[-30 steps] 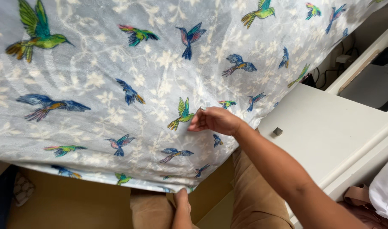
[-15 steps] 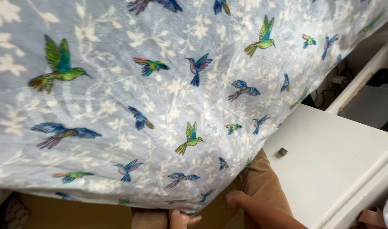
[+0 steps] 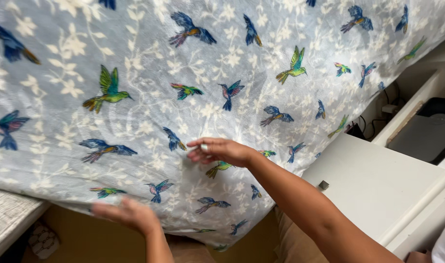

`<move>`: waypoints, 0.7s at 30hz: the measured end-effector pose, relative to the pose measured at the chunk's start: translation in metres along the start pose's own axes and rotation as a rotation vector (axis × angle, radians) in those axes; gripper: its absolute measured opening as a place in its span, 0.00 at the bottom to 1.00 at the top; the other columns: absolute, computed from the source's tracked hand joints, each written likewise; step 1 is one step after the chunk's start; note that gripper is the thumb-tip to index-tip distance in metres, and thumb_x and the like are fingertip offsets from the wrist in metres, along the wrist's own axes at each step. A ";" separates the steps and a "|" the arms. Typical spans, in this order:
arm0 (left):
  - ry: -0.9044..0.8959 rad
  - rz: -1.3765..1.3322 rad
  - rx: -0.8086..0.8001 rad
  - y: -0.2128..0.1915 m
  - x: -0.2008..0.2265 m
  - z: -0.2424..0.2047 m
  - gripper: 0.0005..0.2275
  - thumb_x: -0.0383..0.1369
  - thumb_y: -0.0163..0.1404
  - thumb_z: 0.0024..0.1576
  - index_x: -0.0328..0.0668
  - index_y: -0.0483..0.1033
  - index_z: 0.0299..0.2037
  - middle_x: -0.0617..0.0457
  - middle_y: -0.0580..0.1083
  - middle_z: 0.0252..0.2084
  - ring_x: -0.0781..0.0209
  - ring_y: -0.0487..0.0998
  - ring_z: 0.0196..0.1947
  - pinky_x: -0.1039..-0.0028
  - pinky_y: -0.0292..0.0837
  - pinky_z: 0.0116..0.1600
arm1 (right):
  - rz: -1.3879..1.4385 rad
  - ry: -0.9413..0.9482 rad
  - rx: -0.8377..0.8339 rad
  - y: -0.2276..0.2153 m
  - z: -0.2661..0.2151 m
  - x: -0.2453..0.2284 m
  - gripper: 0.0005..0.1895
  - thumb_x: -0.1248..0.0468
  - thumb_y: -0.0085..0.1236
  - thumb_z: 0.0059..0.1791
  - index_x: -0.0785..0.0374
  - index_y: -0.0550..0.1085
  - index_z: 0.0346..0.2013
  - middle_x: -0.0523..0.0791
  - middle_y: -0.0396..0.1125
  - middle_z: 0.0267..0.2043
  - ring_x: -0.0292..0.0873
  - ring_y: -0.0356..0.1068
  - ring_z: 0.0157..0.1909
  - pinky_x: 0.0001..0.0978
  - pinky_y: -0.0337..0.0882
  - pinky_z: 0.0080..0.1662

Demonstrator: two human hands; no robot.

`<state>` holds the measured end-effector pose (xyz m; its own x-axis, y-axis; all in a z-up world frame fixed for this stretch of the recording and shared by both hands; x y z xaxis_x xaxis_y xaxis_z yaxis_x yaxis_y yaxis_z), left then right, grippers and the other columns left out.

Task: The person smooths out a blue hummingbird-patterned blanket, adjusts its edges along the mattress and bedside furniture, and then pulls it over a white pillow.

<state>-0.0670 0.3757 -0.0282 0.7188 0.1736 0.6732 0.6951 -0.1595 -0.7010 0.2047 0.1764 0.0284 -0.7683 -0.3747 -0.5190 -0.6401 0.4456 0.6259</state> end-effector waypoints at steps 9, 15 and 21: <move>0.976 0.791 -0.587 0.041 0.021 -0.099 0.34 0.58 0.25 0.62 0.59 0.38 0.78 0.43 0.36 0.81 0.39 0.34 0.79 0.37 0.29 0.75 | 0.462 0.365 0.014 -0.004 -0.026 0.140 0.24 0.51 0.42 0.60 0.66 0.69 0.62 0.53 0.72 0.55 0.48 0.74 0.56 0.38 0.74 0.57; 1.236 0.734 -0.638 -0.021 -0.082 -0.212 0.49 0.51 0.48 0.37 0.62 0.45 0.77 0.44 0.46 0.80 0.40 0.43 0.80 0.34 0.38 0.75 | -0.369 0.104 -0.287 -0.060 -0.133 0.379 0.20 0.55 0.45 0.57 0.62 0.73 0.58 0.49 0.69 0.62 0.51 0.70 0.61 0.45 0.69 0.61; 0.882 0.744 -1.073 -0.002 -0.120 -0.221 0.45 0.48 0.53 0.32 0.61 0.53 0.68 0.47 0.54 0.71 0.42 0.52 0.71 0.41 0.45 0.68 | -0.945 0.586 -0.347 -0.038 -0.121 0.325 0.27 0.49 0.47 0.49 0.58 0.74 0.58 0.50 0.68 0.62 0.54 0.66 0.61 0.48 0.65 0.61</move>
<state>-0.1510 0.1407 -0.0558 0.4058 -0.7921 0.4560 -0.3931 -0.6017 -0.6953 -0.0203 -0.0612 -0.0939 0.1915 -0.7977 -0.5719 -0.8522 -0.4242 0.3063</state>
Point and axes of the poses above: each hand's wrist, its own z-axis towards the middle knuckle, its own y-axis out of the palm, x = y × z, the point moved 1 cm from there along z, towards the middle knuckle
